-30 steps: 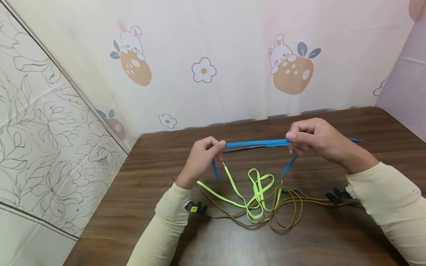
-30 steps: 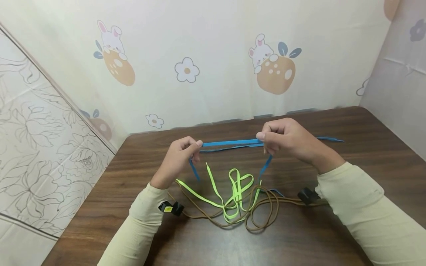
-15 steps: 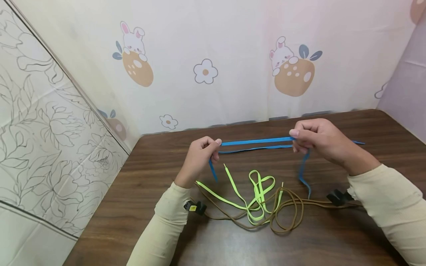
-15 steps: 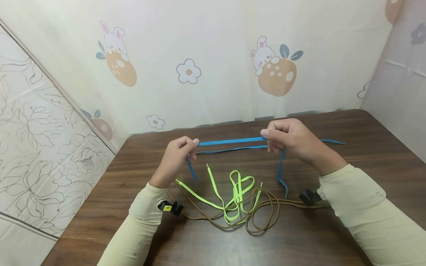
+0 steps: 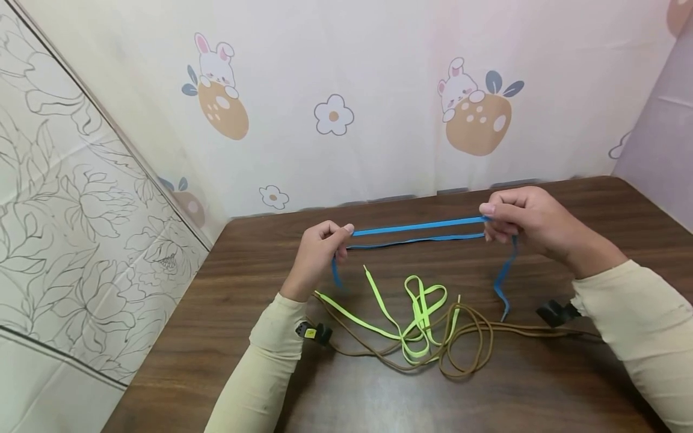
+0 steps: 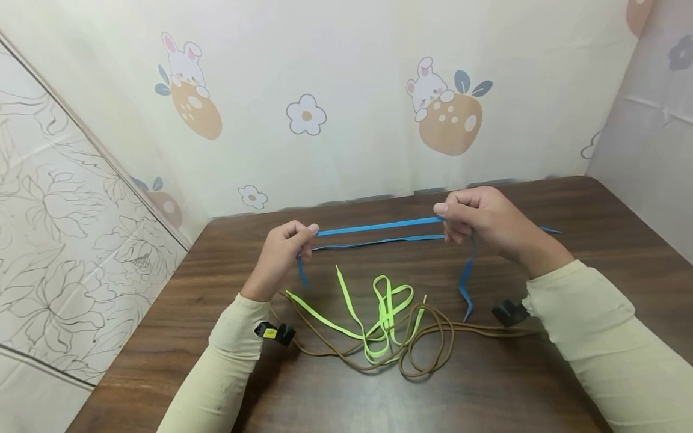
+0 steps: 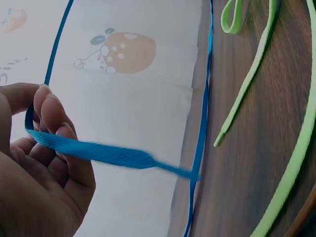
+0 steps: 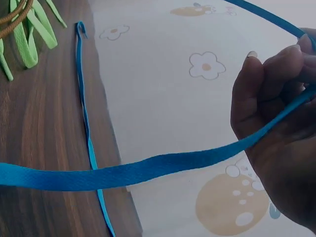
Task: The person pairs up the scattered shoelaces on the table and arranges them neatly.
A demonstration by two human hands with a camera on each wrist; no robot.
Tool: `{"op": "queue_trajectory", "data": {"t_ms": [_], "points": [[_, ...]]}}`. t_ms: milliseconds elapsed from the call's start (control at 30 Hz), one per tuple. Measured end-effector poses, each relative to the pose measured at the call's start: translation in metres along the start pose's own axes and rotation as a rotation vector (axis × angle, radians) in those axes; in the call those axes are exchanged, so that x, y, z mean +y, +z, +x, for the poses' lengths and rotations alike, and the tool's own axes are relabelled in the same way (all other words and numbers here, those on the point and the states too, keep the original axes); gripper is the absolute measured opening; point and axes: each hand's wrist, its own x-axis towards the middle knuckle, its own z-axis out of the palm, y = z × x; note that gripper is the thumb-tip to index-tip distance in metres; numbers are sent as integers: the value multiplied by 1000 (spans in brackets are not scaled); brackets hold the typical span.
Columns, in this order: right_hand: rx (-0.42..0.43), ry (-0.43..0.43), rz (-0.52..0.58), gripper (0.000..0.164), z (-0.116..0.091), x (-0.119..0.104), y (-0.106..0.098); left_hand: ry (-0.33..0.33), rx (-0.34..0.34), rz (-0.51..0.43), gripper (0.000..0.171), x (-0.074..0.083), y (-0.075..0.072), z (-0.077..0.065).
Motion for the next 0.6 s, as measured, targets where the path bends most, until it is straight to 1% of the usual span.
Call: {"op": "queue_trajectory", "data": {"t_ms": [167, 267, 467, 600], "points": [[3, 27, -39, 43, 0, 3, -2, -3, 13, -5, 42, -5, -3, 2], [29, 66, -79, 47, 0, 4, -2, -18, 24, -11, 41, -7, -5, 2], [101, 169, -159, 54, 0, 6, -2, -49, 44, -3, 46, -13, -9, 5], [112, 195, -189, 56, 0, 9, -4, -69, 53, -3, 43, -17, -12, 8]]}}
